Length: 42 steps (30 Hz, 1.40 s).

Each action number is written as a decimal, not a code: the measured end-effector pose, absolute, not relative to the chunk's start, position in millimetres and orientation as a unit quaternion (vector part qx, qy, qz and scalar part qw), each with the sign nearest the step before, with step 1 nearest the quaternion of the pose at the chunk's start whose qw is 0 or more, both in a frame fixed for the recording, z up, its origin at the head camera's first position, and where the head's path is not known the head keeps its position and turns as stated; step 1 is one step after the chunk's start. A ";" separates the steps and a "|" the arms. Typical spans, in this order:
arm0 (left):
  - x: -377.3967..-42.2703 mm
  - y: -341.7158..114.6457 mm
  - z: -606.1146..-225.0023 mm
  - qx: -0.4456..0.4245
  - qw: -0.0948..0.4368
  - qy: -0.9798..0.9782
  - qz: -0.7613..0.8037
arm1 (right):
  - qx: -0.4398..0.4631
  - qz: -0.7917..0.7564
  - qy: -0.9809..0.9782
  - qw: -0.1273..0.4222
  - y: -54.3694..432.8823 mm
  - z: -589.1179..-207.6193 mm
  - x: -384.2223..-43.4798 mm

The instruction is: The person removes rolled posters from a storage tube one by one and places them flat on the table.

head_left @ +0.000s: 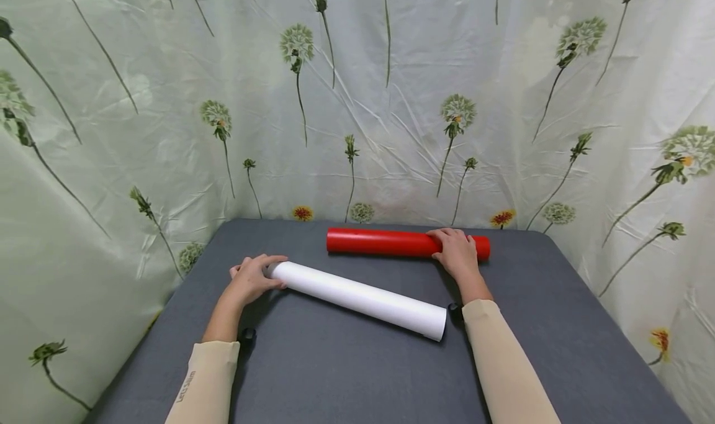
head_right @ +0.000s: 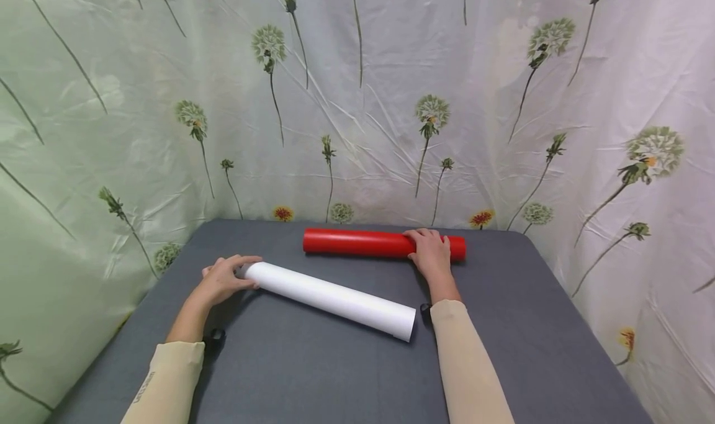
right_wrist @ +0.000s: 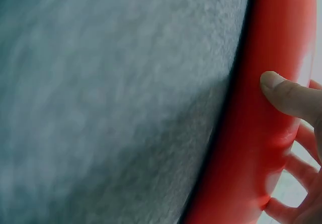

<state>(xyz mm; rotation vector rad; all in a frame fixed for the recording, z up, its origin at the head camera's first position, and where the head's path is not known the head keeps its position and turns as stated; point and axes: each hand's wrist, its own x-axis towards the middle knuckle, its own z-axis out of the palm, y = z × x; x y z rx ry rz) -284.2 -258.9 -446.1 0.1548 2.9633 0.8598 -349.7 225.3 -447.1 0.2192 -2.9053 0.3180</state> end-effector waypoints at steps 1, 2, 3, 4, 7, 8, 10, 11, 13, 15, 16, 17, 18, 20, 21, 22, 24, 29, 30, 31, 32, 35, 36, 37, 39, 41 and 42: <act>-283.8 -258.3 -445.9 0.051 0.027 0.959 0.279 | 0.075 0.106 -0.986 0.107 224.2 -447.8 -350.0; -283.5 -257.8 -446.0 0.051 0.028 0.959 0.279 | 0.076 0.105 -0.986 0.108 223.3 -448.2 -350.5; -283.3 -257.2 -446.0 0.049 0.029 0.958 0.280 | 0.075 0.105 -0.986 0.107 222.4 -448.9 -351.0; -283.1 -256.6 -445.9 0.049 0.029 0.958 0.280 | 0.075 0.105 -0.986 0.107 221.7 -449.5 -351.7; -283.1 -254.6 -445.7 0.049 0.032 0.958 0.282 | 0.077 0.106 -0.986 0.106 219.1 -450.7 -353.3; -283.3 -253.9 -445.7 0.048 0.032 0.958 0.282 | 0.078 0.108 -0.985 0.106 217.9 -450.6 -353.6; -283.6 -252.7 -445.5 0.050 0.034 0.957 0.283 | 0.082 0.108 -0.985 0.108 216.1 -450.4 -354.6; -283.8 -252.0 -445.8 0.051 0.035 0.957 0.283 | 0.084 0.108 -0.985 0.108 215.0 -450.1 -354.9; -284.2 -250.9 -446.0 0.052 0.034 0.956 0.286 | 0.086 0.107 -0.985 0.108 213.5 -449.3 -355.8; -284.6 -250.1 -447.0 0.054 0.032 0.956 0.288 | 0.086 0.104 -0.985 0.106 212.3 -448.1 -356.4; -284.6 -249.7 -447.5 0.056 0.030 0.956 0.288 | 0.085 0.104 -0.985 0.105 211.8 -447.4 -356.4; -284.9 -249.4 -448.1 0.056 0.029 0.955 0.289 | 0.085 0.102 -0.986 0.104 211.4 -446.5 -356.2; -285.0 -249.3 -448.3 0.058 0.026 0.955 0.289 | 0.085 0.101 -0.986 0.103 211.1 -445.7 -355.7; -285.2 -248.8 -448.9 0.058 0.024 0.955 0.291 | 0.087 0.102 -0.986 0.100 211.6 -444.5 -354.7; -285.2 -248.5 -449.0 0.058 0.024 0.955 0.291 | 0.089 0.102 -0.986 0.099 212.5 -444.0 -354.1; -285.3 -248.5 -449.1 0.059 0.024 0.955 0.290 | 0.093 0.101 -0.986 0.098 213.4 -443.0 -353.1; -285.3 -247.9 -449.2 0.059 0.026 0.955 0.289 | 0.100 0.102 -0.985 0.096 215.6 -440.3 -351.1; -285.1 -245.2 -449.5 0.056 0.028 0.956 0.285 | 0.106 0.099 -0.984 0.104 220.3 -423.6 -344.4; -285.1 -244.4 -449.3 0.056 0.028 0.957 0.284 | 0.105 0.103 -0.983 0.107 220.9 -418.9 -342.4; -285.3 -243.4 -449.3 0.055 0.027 0.957 0.282 | 0.104 0.109 -0.982 0.111 221.4 -414.3 -340.1; -285.3 -242.7 -448.6 0.056 0.026 0.959 0.278 | 0.105 0.119 -0.981 0.115 222.1 -409.5 -337.2; -285.8 -239.2 -446.9 0.054 0.024 0.962 0.266 | 0.109 0.156 -0.974 0.125 221.9 -396.4 -326.7; -285.9 -238.0 -446.2 0.053 0.022 0.964 0.261 | 0.111 0.167 -0.971 0.127 221.4 -392.8 -322.1; -286.2 -236.9 -445.7 0.054 0.020 0.965 0.255 | 0.113 0.177 -0.969 0.127 220.9 -390.2 -317.2; -286.5 -234.9 -445.2 0.056 0.015 0.967 0.247 | 0.116 0.192 -0.967 0.123 218.6 -386.9 -306.1; -286.6 -233.1 -445.3 0.058 0.008 0.969 0.240 | 0.121 0.202 -0.964 0.121 215.1 -387.4 -294.6; -286.4 -232.3 -445.3 0.059 0.004 0.970 0.237 | 0.124 0.204 -0.964 0.120 212.8 -389.2 -289.3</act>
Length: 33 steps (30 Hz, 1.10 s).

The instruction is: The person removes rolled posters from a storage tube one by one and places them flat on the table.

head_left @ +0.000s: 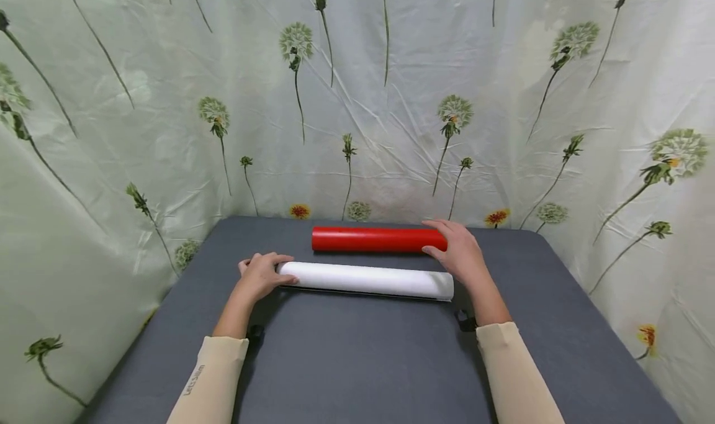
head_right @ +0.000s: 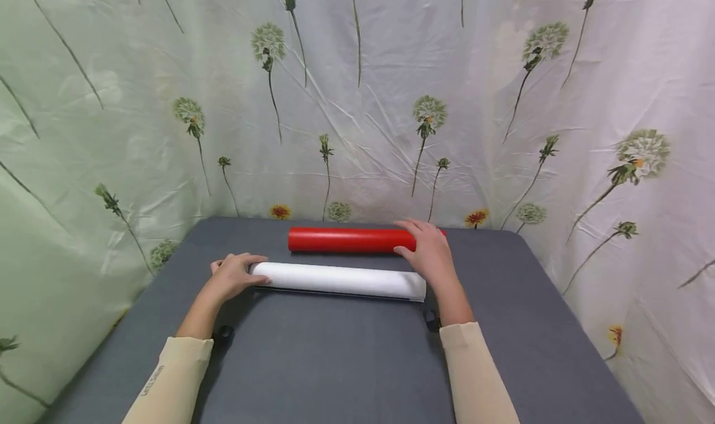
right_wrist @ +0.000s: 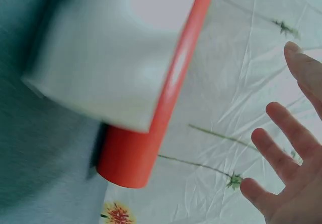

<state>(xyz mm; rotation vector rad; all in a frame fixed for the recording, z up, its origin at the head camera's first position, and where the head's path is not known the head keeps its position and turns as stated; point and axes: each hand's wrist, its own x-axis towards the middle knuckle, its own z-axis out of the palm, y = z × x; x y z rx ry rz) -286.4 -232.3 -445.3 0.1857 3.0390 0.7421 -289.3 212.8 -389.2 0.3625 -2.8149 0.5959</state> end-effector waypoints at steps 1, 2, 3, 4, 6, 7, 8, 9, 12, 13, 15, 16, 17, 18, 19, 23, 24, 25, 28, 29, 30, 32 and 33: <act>-286.3 -229.9 -445.3 0.062 0.000 0.970 0.233 | 0.126 0.207 -0.963 0.121 211.6 -391.6 -283.0; -286.1 -227.4 -445.1 0.066 -0.003 0.971 0.229 | 0.130 0.208 -0.961 0.124 209.7 -394.2 -277.2; -285.8 -224.7 -444.8 0.069 -0.006 0.972 0.224 | 0.133 0.209 -0.960 0.127 207.8 -397.4 -271.9; -285.5 -223.1 -443.5 0.069 -0.009 0.973 0.219 | 0.138 0.211 -0.959 0.131 204.4 -400.8 -269.0; -284.4 -219.4 -440.8 0.071 -0.013 0.975 0.208 | 0.149 0.212 -0.956 0.135 197.2 -408.2 -265.5; -284.0 -217.4 -439.8 0.071 -0.014 0.976 0.204 | 0.153 0.213 -0.955 0.136 193.5 -411.6 -264.4; -283.5 -215.5 -438.9 0.070 -0.013 0.977 0.201 | 0.156 0.213 -0.955 0.136 190.1 -415.3 -264.2; -282.9 -213.3 -437.6 0.069 -0.013 0.978 0.198 | 0.158 0.213 -0.955 0.134 186.9 -418.6 -264.3; -281.2 -207.2 -435.8 0.064 -0.011 0.980 0.187 | 0.162 0.204 -0.956 0.131 179.6 -427.9 -266.4; -280.5 -205.4 -435.1 0.063 -0.011 0.981 0.181 | 0.162 0.200 -0.958 0.130 178.1 -430.5 -267.1; -278.7 -201.8 -433.9 0.062 -0.011 0.984 0.167 | 0.161 0.189 -0.960 0.126 176.3 -435.3 -268.1; -277.7 -200.0 -433.5 0.062 -0.011 0.985 0.161 | 0.161 0.184 -0.962 0.125 175.9 -437.3 -268.3; -276.7 -198.2 -432.5 0.065 -0.012 0.986 0.151 | 0.160 0.177 -0.963 0.123 175.9 -439.1 -268.4; -275.5 -195.8 -430.7 0.070 -0.012 0.987 0.144 | 0.157 0.172 -0.965 0.119 176.1 -440.6 -268.4; -273.9 -193.0 -429.2 0.077 -0.013 0.987 0.139 | 0.156 0.167 -0.967 0.115 176.3 -442.6 -267.9; -268.4 -174.5 -417.9 0.136 -0.025 0.980 0.141 | 0.148 0.151 -0.971 0.110 177.5 -447.3 -267.7; -267.6 -167.7 -414.6 0.157 -0.028 0.976 0.147 | 0.147 0.148 -0.972 0.111 177.5 -447.8 -268.1; -267.4 -160.5 -412.1 0.179 -0.032 0.972 0.152 | 0.147 0.143 -0.972 0.113 177.4 -448.0 -268.7; -268.1 -137.4 -408.6 0.243 -0.042 0.959 0.141 | 0.149 0.133 -0.973 0.116 176.3 -448.6 -270.4; -268.5 -130.1 -408.9 0.259 -0.040 0.955 0.137 | 0.150 0.131 -0.973 0.115 175.6 -449.1 -270.9; -269.2 -123.4 -410.0 0.274 -0.040 0.952 0.129 | 0.149 0.128 -0.974 0.112 174.9 -449.7 -271.2; -270.1 -112.2 -413.6 0.292 -0.031 0.949 0.110 | 0.147 0.126 -0.975 0.106 173.3 -451.2 -271.2; -270.2 -107.7 -415.2 0.297 -0.022 0.949 0.105 | 0.147 0.123 -0.976 0.105 172.5 -452.0 -271.1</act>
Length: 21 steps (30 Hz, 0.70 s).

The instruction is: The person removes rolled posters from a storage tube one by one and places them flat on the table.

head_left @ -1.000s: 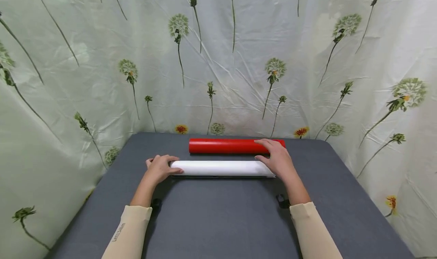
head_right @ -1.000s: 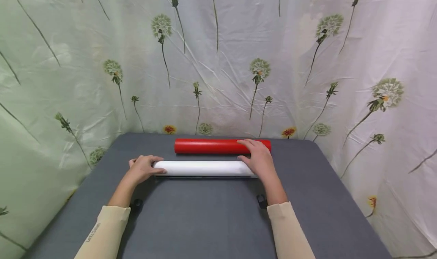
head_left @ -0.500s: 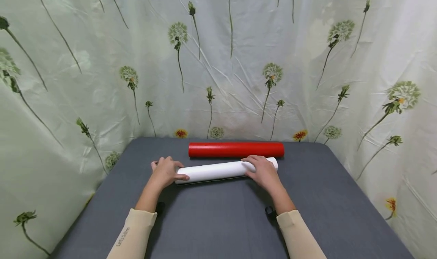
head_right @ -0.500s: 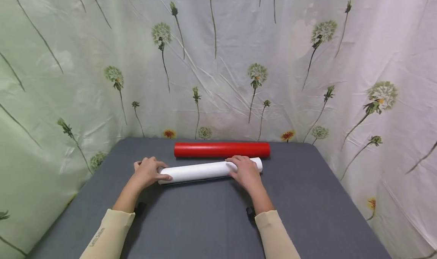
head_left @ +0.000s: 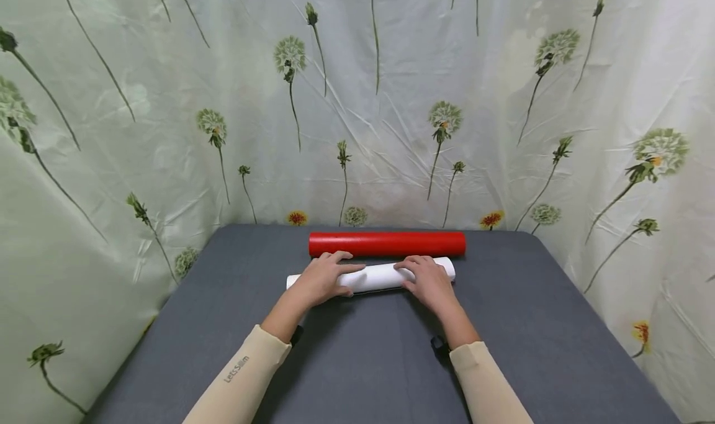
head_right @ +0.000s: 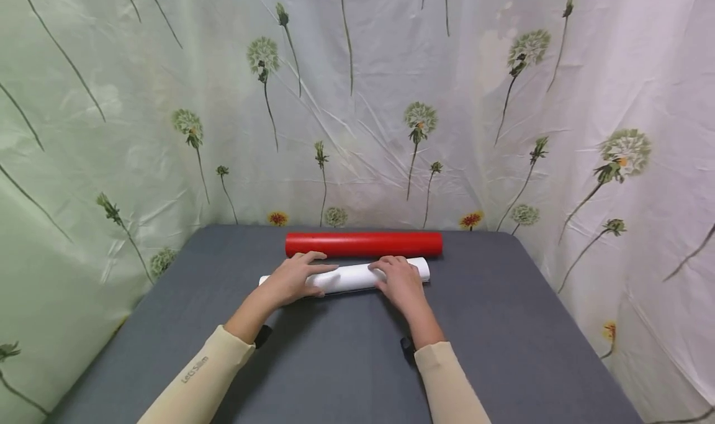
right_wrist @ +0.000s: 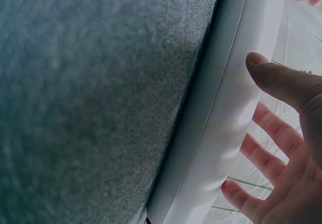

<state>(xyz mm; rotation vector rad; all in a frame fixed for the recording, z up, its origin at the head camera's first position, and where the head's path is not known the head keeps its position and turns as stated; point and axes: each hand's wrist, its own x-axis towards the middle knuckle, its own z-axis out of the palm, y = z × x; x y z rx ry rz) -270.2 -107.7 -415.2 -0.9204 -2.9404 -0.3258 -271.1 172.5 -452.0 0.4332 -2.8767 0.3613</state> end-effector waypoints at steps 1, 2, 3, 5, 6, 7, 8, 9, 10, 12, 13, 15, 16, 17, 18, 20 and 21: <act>-270.9 -103.8 -416.8 -0.298 0.010 -0.949 -0.104 | 0.145 0.123 -0.976 0.101 171.8 -452.5 -270.7; -271.6 -100.6 -418.6 -0.298 0.000 -0.950 -0.099 | 0.145 0.123 -0.977 0.099 171.2 -452.9 -270.4; -272.3 -98.0 -420.3 -0.296 -0.008 -0.950 -0.095 | 0.145 0.121 -0.977 0.098 170.7 -453.2 -270.1; -273.7 -94.3 -423.1 -0.292 -0.020 -0.952 -0.088 | 0.147 0.118 -0.977 0.099 169.7 -452.9 -269.6; -274.4 -93.0 -423.9 -0.292 -0.021 -0.952 -0.085 | 0.149 0.116 -0.977 0.099 169.5 -452.5 -269.7; -275.1 -91.9 -424.6 -0.294 -0.017 -0.952 -0.080 | 0.149 0.116 -0.977 0.097 169.3 -451.8 -269.6; -275.7 -90.9 -424.7 -0.298 -0.011 -0.951 -0.074 | 0.151 0.114 -0.977 0.100 169.5 -451.2 -270.1; -276.3 -89.9 -424.2 -0.305 -0.004 -0.950 -0.068 | 0.152 0.114 -0.976 0.103 169.8 -450.3 -270.4; -276.8 -88.8 -423.2 -0.311 0.002 -0.948 -0.062 | 0.153 0.116 -0.976 0.104 170.3 -449.2 -270.6; -277.8 -86.3 -420.6 -0.323 0.011 -0.945 -0.052 | 0.154 0.123 -0.974 0.107 171.8 -446.8 -271.2; -278.1 -84.9 -419.0 -0.326 0.009 -0.944 -0.048 | 0.155 0.129 -0.973 0.110 172.9 -445.6 -271.4; -277.9 -81.8 -415.4 -0.326 -0.005 -0.945 -0.040 | 0.155 0.147 -0.970 0.114 175.7 -443.1 -271.5; -277.3 -80.2 -413.5 -0.322 -0.018 -0.946 -0.037 | 0.154 0.157 -0.969 0.117 177.5 -442.1 -271.5; -276.4 -78.5 -411.7 -0.318 -0.033 -0.947 -0.034 | 0.151 0.166 -0.967 0.120 179.4 -441.3 -271.5; -275.3 -76.6 -409.5 -0.313 -0.049 -0.948 -0.031 | 0.145 0.179 -0.965 0.122 181.6 -440.2 -271.3; -272.9 -72.8 -405.6 -0.306 -0.075 -0.949 -0.027 | 0.125 0.209 -0.963 0.119 186.7 -437.8 -270.3; -272.0 -70.9 -403.8 -0.304 -0.085 -0.948 -0.024 | 0.113 0.220 -0.962 0.114 189.7 -436.9 -269.6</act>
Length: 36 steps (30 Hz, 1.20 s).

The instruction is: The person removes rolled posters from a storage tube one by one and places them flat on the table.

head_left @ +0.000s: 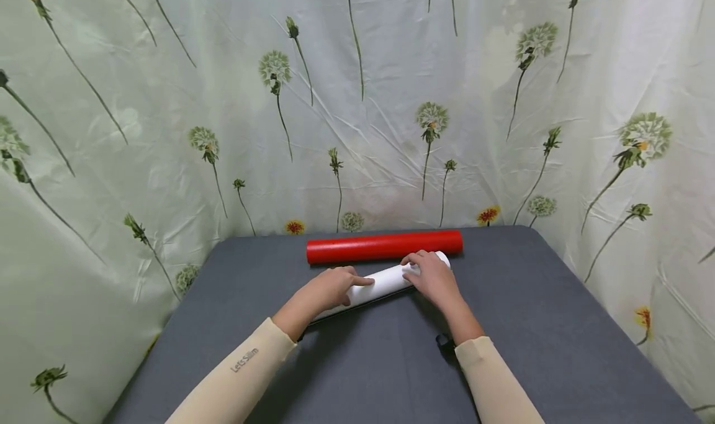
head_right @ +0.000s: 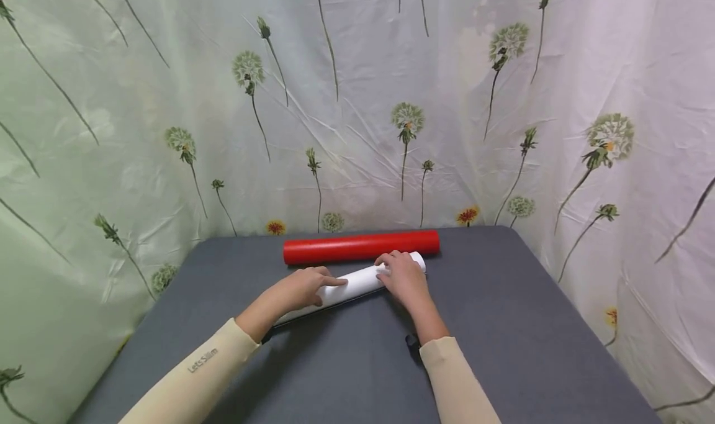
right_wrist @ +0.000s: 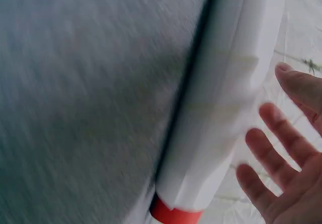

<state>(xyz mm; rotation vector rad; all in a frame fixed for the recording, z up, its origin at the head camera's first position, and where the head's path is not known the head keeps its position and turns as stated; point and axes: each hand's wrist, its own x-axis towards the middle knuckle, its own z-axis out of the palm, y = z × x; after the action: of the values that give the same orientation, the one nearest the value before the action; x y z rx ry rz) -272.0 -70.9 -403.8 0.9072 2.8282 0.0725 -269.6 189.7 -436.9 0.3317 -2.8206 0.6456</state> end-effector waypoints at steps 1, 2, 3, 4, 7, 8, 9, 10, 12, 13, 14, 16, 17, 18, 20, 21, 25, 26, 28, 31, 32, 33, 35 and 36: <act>-270.8 -70.1 -402.9 0.304 0.092 0.948 0.022 | 0.102 0.227 -0.963 0.104 192.2 -436.0 -269.1; -269.8 -69.5 -402.3 0.305 0.096 0.947 0.019 | 0.090 0.233 -0.964 0.090 194.7 -435.3 -268.6; -269.2 -68.9 -401.9 0.308 0.099 0.946 0.017 | 0.079 0.240 -0.965 0.074 197.4 -434.6 -268.1; -268.7 -69.1 -401.8 0.313 0.101 0.944 0.015 | 0.071 0.243 -0.966 0.057 200.0 -434.7 -267.8; -267.0 -70.1 -401.1 0.323 0.113 0.939 0.018 | 0.061 0.256 -0.965 0.003 205.7 -437.1 -267.1; -266.6 -70.2 -401.2 0.324 0.121 0.938 0.021 | 0.061 0.265 -0.962 -0.012 206.3 -437.8 -266.9; -266.1 -70.2 -401.0 0.323 0.128 0.937 0.025 | 0.061 0.274 -0.959 -0.023 206.3 -438.9 -267.0; -265.3 -70.3 -400.7 0.320 0.137 0.937 0.030 | 0.063 0.283 -0.956 -0.034 205.8 -439.6 -267.0; -263.4 -69.5 -399.9 0.307 0.158 0.937 0.051 | 0.065 0.298 -0.951 -0.048 203.2 -440.9 -267.4; -262.4 -69.1 -400.0 0.297 0.170 0.937 0.068 | 0.067 0.301 -0.950 -0.053 201.2 -441.2 -267.5; -261.1 -68.9 -400.1 0.284 0.184 0.937 0.088 | 0.069 0.302 -0.949 -0.058 199.3 -441.6 -267.6; -257.5 -68.3 -401.2 0.270 0.202 0.932 0.133 | 0.074 0.305 -0.947 -0.067 195.4 -442.6 -267.6; -255.2 -67.8 -402.1 0.265 0.208 0.928 0.157 | 0.073 0.307 -0.946 -0.073 193.3 -443.5 -267.5; -252.7 -67.0 -403.5 0.260 0.212 0.925 0.179 | 0.074 0.310 -0.945 -0.079 191.4 -444.0 -266.9; -246.9 -64.4 -406.6 0.261 0.207 0.921 0.203 | 0.075 0.312 -0.943 -0.090 188.3 -446.1 -266.3; -243.8 -62.6 -408.1 0.262 0.201 0.920 0.210 | 0.075 0.315 -0.942 -0.094 186.6 -446.7 -266.1; -231.0 -53.9 -412.8 0.243 0.166 0.929 0.223 | 0.076 0.329 -0.935 -0.107 181.1 -449.3 -265.4; -227.9 -51.6 -413.5 0.237 0.157 0.932 0.225 | 0.082 0.335 -0.932 -0.112 179.8 -449.6 -265.1; -222.6 -47.3 -414.8 0.231 0.135 0.937 0.224 | 0.090 0.349 -0.924 -0.126 177.5 -450.7 -264.8; -216.8 -42.6 -415.9 0.227 0.115 0.940 0.229 | 0.107 0.367 -0.910 -0.160 175.1 -452.8 -264.2; -215.5 -41.4 -415.4 0.225 0.110 0.941 0.229 | 0.114 0.371 -0.906 -0.170 174.6 -453.7 -264.1; -214.6 -40.5 -415.3 0.224 0.103 0.942 0.227 | 0.118 0.377 -0.900 -0.182 174.2 -454.4 -264.0; -213.6 -39.1 -413.3 0.222 0.090 0.947 0.214 | 0.128 0.383 -0.892 -0.202 174.0 -455.6 -264.0; -213.9 -38.5 -412.4 0.222 0.078 0.951 0.200 | 0.132 0.386 -0.888 -0.210 174.1 -456.1 -264.2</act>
<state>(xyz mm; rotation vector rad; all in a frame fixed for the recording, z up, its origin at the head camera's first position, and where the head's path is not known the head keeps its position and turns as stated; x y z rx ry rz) -213.9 -38.5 -412.4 0.6647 2.8492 0.5980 -264.2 174.1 -456.1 0.4814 -3.2386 1.4090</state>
